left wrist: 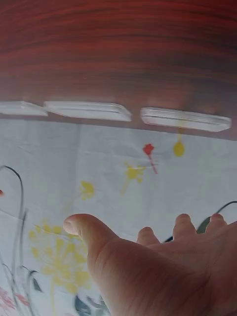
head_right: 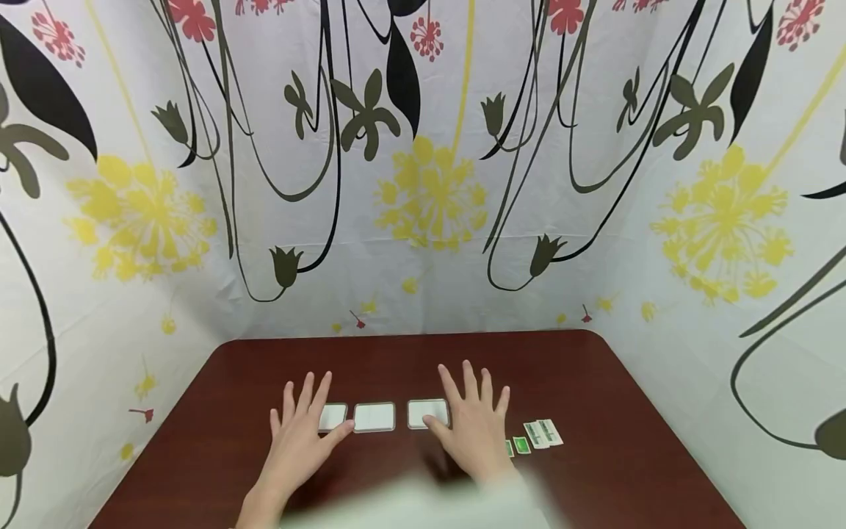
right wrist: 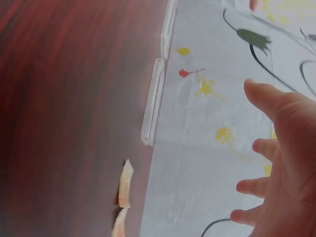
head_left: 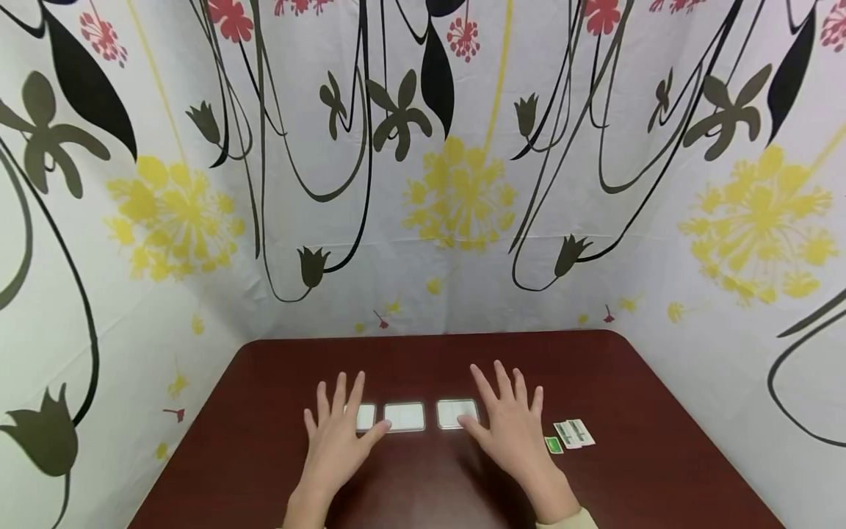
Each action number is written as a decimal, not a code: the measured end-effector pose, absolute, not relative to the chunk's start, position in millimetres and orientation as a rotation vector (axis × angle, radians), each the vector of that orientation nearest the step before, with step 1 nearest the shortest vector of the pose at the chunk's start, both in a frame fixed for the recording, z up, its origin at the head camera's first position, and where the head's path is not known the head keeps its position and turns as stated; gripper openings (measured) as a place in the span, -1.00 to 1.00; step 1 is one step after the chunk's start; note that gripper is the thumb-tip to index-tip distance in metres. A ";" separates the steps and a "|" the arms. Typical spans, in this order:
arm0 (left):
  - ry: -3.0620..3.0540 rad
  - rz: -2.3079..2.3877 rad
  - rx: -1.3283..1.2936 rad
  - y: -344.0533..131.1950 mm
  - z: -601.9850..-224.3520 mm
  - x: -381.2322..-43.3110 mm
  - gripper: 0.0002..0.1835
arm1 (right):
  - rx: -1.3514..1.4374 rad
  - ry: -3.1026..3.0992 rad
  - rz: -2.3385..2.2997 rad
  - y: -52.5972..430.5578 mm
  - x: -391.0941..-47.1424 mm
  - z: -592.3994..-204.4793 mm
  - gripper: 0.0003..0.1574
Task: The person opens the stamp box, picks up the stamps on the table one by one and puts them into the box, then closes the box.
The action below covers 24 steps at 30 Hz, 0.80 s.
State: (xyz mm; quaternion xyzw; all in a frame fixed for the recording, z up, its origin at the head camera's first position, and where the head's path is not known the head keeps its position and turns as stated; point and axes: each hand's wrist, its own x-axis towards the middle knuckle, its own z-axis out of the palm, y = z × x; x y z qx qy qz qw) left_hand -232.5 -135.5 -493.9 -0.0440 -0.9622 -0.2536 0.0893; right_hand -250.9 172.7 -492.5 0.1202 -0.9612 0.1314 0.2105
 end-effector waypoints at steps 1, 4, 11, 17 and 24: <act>-2.856 -0.745 -0.151 -132.7 -492.9 -232.1 0.11 | 0.356 -2.672 0.355 171.6 -251.6 -491.8 0.16; -2.834 -0.731 -0.223 -124.6 -488.4 -232.8 0.10 | 0.430 -2.671 0.295 169.9 -254.7 -489.8 0.18; -2.834 -0.742 -0.457 -111.2 -481.2 -246.1 0.03 | 0.597 -2.682 0.137 178.5 -267.6 -488.8 0.18; -2.874 -0.701 -0.608 -99.5 -485.4 -262.1 -0.05 | 0.728 -2.748 0.087 190.2 -282.3 -496.0 0.14; -2.872 -0.721 -0.720 -79.6 -497.8 -279.8 -0.15 | 0.870 -2.792 0.013 200.5 -287.8 -506.3 0.01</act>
